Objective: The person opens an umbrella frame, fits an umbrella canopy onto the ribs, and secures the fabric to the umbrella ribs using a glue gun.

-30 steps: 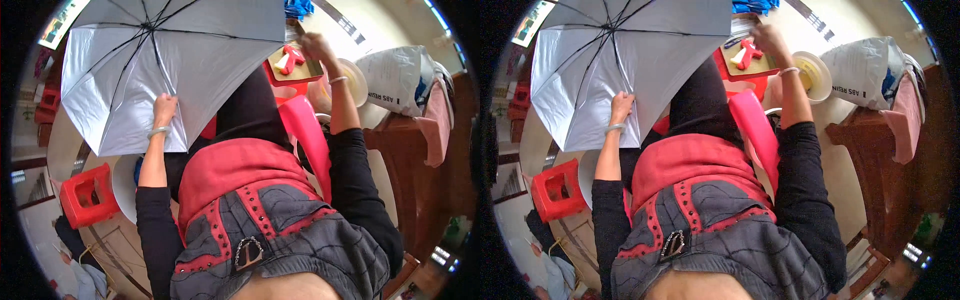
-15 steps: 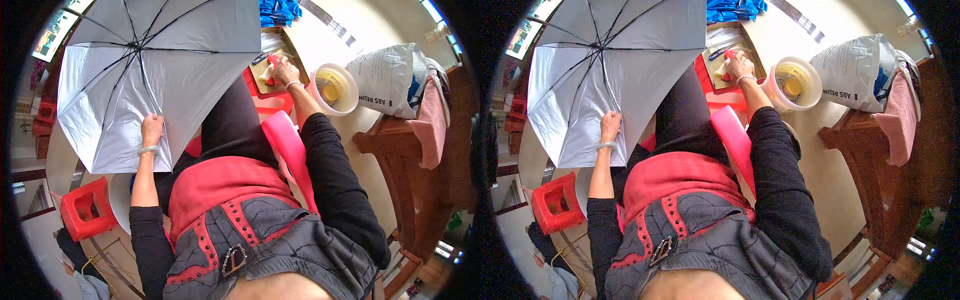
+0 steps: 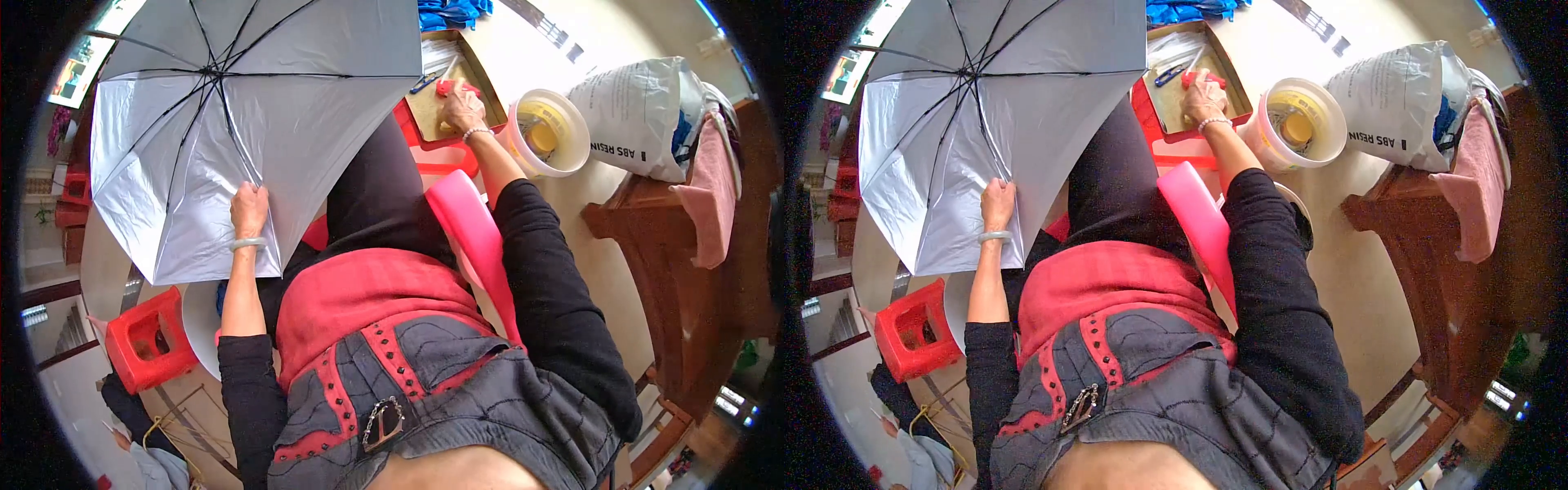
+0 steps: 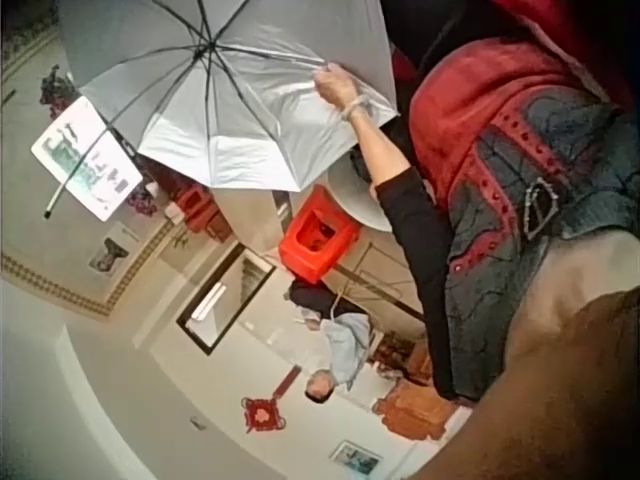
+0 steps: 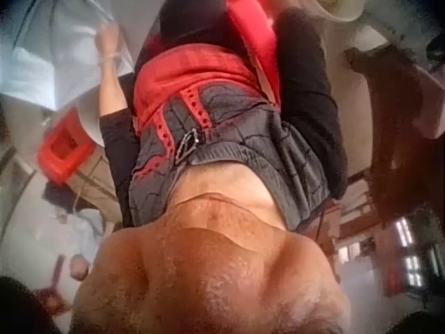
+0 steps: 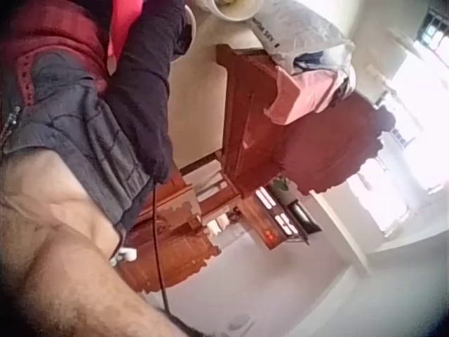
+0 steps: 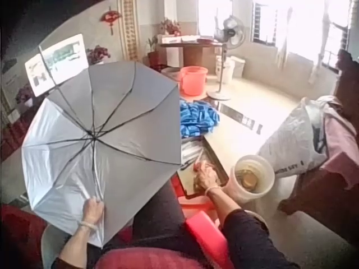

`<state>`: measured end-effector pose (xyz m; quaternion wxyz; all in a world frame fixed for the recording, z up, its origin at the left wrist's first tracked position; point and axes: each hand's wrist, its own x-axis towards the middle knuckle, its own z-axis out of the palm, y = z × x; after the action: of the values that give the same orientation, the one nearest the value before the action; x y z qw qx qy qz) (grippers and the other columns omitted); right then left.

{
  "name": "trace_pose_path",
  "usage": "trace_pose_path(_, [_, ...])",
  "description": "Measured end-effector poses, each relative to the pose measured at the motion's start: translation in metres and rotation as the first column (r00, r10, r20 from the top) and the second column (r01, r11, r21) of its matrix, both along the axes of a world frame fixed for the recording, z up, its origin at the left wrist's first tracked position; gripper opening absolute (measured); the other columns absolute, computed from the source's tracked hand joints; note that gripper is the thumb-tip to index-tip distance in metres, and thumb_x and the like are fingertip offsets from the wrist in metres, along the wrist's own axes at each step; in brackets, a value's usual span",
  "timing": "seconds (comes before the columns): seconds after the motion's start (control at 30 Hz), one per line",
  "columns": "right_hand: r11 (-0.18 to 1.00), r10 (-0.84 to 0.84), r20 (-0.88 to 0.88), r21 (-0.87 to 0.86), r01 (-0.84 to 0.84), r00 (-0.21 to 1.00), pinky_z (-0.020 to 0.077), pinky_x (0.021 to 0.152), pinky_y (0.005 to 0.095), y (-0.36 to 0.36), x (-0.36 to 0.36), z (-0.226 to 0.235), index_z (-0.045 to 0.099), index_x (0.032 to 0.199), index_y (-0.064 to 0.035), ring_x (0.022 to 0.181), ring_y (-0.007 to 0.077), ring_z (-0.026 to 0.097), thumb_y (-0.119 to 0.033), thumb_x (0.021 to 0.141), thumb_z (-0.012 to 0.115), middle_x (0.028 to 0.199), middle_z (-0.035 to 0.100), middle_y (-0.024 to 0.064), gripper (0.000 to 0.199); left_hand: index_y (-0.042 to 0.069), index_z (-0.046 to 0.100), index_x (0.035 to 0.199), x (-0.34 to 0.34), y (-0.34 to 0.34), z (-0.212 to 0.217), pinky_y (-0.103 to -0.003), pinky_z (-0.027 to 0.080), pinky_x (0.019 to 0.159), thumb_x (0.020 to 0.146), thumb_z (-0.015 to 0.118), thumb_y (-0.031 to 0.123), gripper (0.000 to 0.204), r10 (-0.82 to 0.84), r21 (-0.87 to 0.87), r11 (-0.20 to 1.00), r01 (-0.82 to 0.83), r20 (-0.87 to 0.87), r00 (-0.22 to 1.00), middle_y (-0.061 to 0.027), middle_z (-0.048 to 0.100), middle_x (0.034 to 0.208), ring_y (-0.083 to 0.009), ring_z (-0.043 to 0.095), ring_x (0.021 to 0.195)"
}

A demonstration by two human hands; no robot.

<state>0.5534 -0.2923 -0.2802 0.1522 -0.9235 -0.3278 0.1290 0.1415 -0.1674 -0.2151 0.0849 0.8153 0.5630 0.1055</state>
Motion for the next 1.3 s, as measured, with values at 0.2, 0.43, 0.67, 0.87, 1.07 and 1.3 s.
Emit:
trace_pose_path(0.2, [0.961,0.103,0.230,0.229,-0.157,0.968,0.0484,0.064,0.0465,-0.011,0.005,0.000,0.021,0.129,-0.0146,0.082,0.0399,0.058,-0.039,0.074,0.060,0.108,0.048,0.0273,0.072,-0.002,0.057,0.077,-0.001,-0.013,0.014,-0.048,0.045,0.070,0.076,0.051,0.025,0.028,0.093,-0.005,0.996,-0.093,-0.067,0.993,-0.0251,0.060,0.079,-0.0414,0.058,0.079])
trace_pose_path(0.43, [0.608,0.176,-0.424,0.756,0.240,0.889,0.0477,0.059,0.0285,-0.039,0.072,0.054,0.054,0.103,-0.0016,0.075,0.0149,0.058,-0.033,0.070,0.071,0.088,0.060,0.0074,0.049,-0.002,0.058,0.075,0.006,-0.016,0.011,-0.049,0.047,0.067,0.076,0.054,0.021,0.023,0.014,-0.020,1.000,-0.014,0.029,0.999,-0.0236,0.060,0.078,-0.0402,0.059,0.075])
trace_pose_path(0.67, [0.275,0.494,-0.316,0.941,0.199,0.810,0.0501,0.066,0.0304,-0.009,0.028,0.174,0.053,0.097,-0.0025,0.075,0.0176,0.057,-0.027,0.078,0.065,0.087,0.056,0.0075,0.034,-0.001,0.060,0.072,0.000,-0.011,0.000,-0.047,0.049,0.066,0.073,0.052,0.013,0.015,0.048,0.055,0.997,-0.050,0.039,0.998,-0.0235,0.061,0.075,-0.0393,0.060,0.073])
trace_pose_path(0.87, [0.580,0.740,-0.662,0.718,0.385,0.120,0.0502,0.073,0.0356,0.047,-0.137,0.181,0.050,0.099,-0.0004,0.085,0.0252,0.059,-0.023,0.079,0.057,0.093,0.059,0.0129,0.030,0.001,0.059,0.072,0.002,-0.011,-0.007,-0.048,0.049,0.065,0.073,0.051,0.011,0.014,0.049,0.060,0.997,-0.052,0.043,0.998,-0.0225,0.061,0.076,-0.0390,0.060,0.074])
trace_pose_path(1.07, [0.847,0.507,-0.859,0.483,0.223,-0.068,0.0522,0.068,0.0386,0.074,-0.248,0.113,0.049,0.098,0.0055,0.077,0.0286,0.061,-0.016,0.080,0.052,0.085,0.060,0.0177,0.028,0.002,0.058,0.070,-0.006,-0.007,-0.020,-0.048,0.048,0.064,0.073,0.049,0.012,0.014,0.031,0.219,0.974,-0.063,0.144,0.989,-0.0201,0.061,0.080,-0.0380,0.060,0.074])
trace_pose_path(1.3, [0.920,0.386,-0.922,0.382,0.083,-0.041,0.0524,0.061,0.0398,0.073,-0.265,0.082,0.049,0.094,0.0069,0.070,0.0290,0.061,-0.011,0.076,0.054,0.080,0.059,0.0173,0.025,-0.002,0.062,0.071,-0.002,-0.003,-0.008,-0.045,0.047,0.071,0.071,0.050,0.018,0.023,0.233,-0.078,0.972,-0.220,0.257,0.938,-0.0259,0.059,0.074,-0.0407,0.059,0.075])
